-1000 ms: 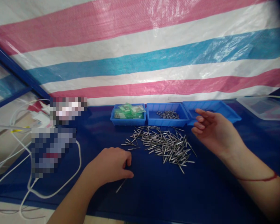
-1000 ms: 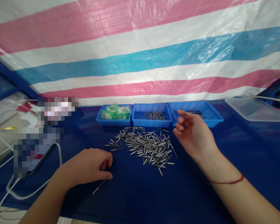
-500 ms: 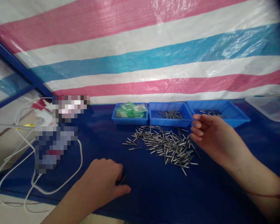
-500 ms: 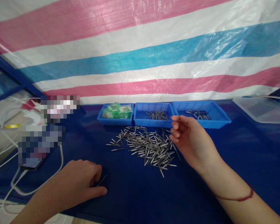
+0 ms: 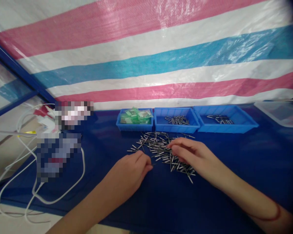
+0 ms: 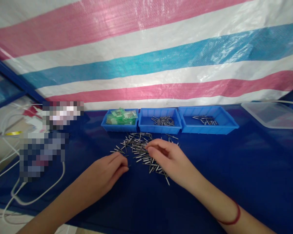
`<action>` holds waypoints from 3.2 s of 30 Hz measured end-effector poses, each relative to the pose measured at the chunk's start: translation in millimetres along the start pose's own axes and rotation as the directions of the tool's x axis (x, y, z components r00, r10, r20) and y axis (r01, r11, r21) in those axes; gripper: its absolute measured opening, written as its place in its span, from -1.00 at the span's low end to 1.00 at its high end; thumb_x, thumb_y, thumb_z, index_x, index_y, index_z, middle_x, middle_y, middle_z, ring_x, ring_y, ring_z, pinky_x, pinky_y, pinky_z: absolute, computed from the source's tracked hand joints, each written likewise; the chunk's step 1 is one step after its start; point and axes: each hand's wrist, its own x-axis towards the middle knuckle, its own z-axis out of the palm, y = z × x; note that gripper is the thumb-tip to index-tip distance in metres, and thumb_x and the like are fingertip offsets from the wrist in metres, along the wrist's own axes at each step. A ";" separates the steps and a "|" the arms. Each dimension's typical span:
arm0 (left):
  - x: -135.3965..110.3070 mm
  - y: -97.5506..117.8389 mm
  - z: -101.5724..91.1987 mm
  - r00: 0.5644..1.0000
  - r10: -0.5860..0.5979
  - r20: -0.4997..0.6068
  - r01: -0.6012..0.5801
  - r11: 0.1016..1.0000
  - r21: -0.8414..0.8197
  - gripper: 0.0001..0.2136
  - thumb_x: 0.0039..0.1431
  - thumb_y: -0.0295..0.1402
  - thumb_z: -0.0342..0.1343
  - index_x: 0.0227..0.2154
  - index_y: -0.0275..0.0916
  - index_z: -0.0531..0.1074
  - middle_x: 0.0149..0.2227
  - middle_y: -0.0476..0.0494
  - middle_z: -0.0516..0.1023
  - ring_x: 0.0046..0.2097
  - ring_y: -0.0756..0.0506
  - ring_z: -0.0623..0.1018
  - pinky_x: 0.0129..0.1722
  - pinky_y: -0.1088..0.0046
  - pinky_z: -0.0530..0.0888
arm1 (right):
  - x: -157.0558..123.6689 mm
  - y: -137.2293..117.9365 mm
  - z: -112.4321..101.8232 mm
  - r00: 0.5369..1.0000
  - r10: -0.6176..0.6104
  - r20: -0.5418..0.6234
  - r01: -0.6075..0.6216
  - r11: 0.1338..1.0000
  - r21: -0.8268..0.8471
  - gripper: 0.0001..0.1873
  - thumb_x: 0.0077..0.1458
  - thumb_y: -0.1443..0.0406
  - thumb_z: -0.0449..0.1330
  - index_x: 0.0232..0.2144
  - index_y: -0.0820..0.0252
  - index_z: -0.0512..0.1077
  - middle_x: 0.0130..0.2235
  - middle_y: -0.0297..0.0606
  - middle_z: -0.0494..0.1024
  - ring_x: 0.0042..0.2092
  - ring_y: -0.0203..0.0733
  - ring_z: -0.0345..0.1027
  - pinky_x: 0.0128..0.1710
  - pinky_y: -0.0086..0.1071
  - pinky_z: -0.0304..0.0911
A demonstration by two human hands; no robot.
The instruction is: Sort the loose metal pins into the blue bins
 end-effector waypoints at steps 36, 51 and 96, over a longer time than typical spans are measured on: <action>54.0 -1.3 37.9 0.952 -0.208 -0.223 -0.117 0.424 -0.898 -0.77 0.06 -0.23 0.21 -0.34 -0.27 0.38 -0.41 0.02 0.41 -0.42 0.06 0.36 -0.42 0.57 0.29 | -5.0 3.6 -3.7 0.781 -0.624 0.023 0.556 0.678 -0.481 -0.85 0.11 0.40 0.17 -0.26 0.15 0.50 -0.30 -0.22 0.50 -0.43 -0.32 0.34 -0.51 -0.43 0.24; 40.9 -32.1 -3.9 0.982 0.004 -0.189 -0.031 0.990 -0.137 -0.79 0.22 -0.21 0.03 -0.17 -0.17 0.43 -0.16 -0.06 0.47 -0.22 -0.08 0.49 -0.19 0.41 0.38 | 21.6 2.0 -32.3 0.945 0.142 -0.294 0.020 0.875 0.484 -0.76 -0.03 0.16 0.29 -0.32 0.18 0.52 -0.51 -0.43 0.31 -0.57 -0.46 0.07 -0.65 -0.54 0.01; 44.3 1.5 23.5 0.989 0.001 -0.150 -0.135 0.454 -0.881 -0.87 0.14 -0.32 0.14 -0.33 -0.29 0.46 -0.33 -0.09 0.48 -0.31 0.00 0.46 -0.28 0.52 0.39 | -0.6 -3.2 3.9 0.995 -0.097 -0.026 0.098 0.993 0.070 -0.68 0.02 0.07 0.24 -0.33 0.21 0.50 -0.56 -0.36 0.42 -0.58 -0.39 0.21 -0.60 -0.49 0.19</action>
